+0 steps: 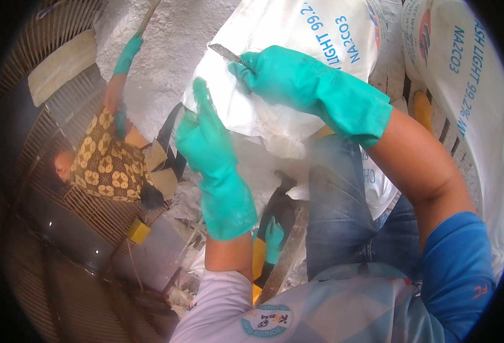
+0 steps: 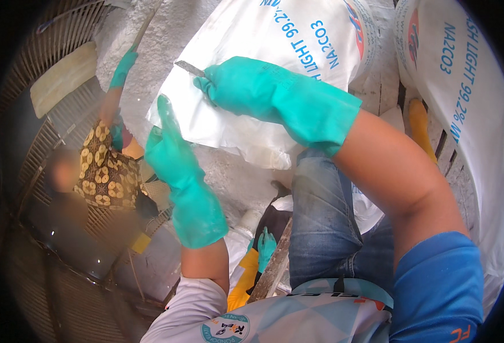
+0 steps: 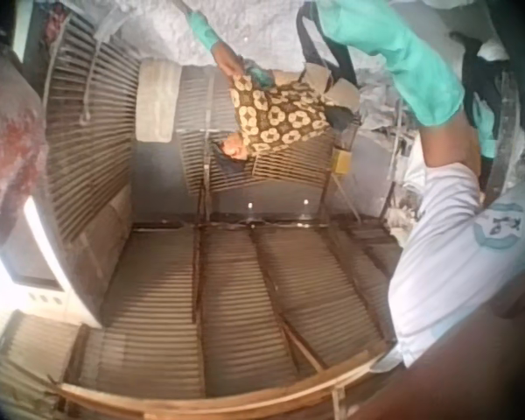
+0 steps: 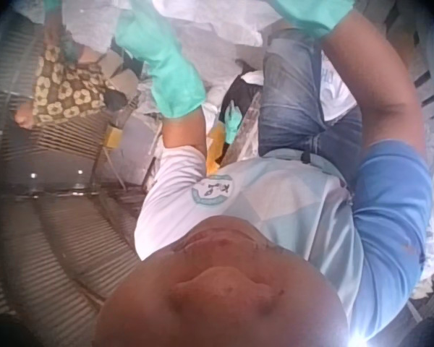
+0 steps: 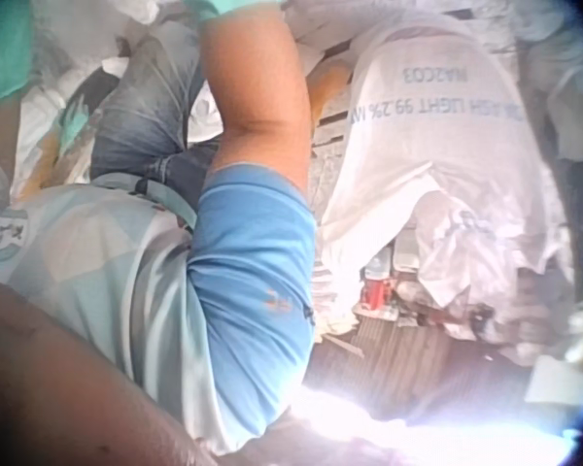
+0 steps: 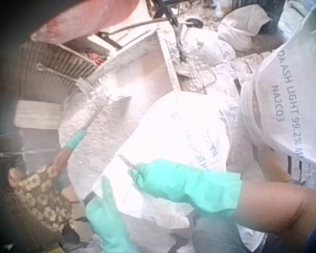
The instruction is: The person uses a knife to cut open large white sacks labeled 'SODA ASH LIGHT' in a warehouse setting. They repeatedly slice the tops of the sacks to open them, handling the bags with green gloves while standing among stacks of similar materials.
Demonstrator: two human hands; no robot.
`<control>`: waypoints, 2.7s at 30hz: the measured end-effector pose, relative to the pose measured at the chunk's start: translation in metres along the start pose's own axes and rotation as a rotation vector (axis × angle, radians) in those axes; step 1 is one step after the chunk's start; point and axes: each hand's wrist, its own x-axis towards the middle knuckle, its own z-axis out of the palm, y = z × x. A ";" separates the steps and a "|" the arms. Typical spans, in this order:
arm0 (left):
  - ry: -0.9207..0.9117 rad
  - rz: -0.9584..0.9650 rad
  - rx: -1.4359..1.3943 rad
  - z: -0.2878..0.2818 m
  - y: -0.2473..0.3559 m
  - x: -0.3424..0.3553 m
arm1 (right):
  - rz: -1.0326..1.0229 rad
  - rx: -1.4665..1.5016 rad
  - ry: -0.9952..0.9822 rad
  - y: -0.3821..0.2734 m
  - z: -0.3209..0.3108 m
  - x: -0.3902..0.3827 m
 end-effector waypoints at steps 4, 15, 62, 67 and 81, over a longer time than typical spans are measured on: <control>0.064 0.196 0.224 -0.003 0.009 -0.006 | -0.166 -0.070 -0.001 -0.002 -0.002 0.021; 0.201 0.008 0.025 -0.003 -0.001 -0.008 | 0.331 0.222 -0.076 0.032 -0.036 -0.080; 0.588 -0.123 -0.185 0.043 0.049 -0.136 | 0.190 -0.021 -0.119 -0.111 -0.049 -0.204; 0.530 -0.193 -0.200 0.026 0.074 -0.149 | 0.162 0.232 -0.259 -0.094 -0.005 -0.153; 0.230 -0.385 -0.430 0.119 -0.113 -0.170 | 0.407 0.284 -0.214 -0.083 0.073 -0.111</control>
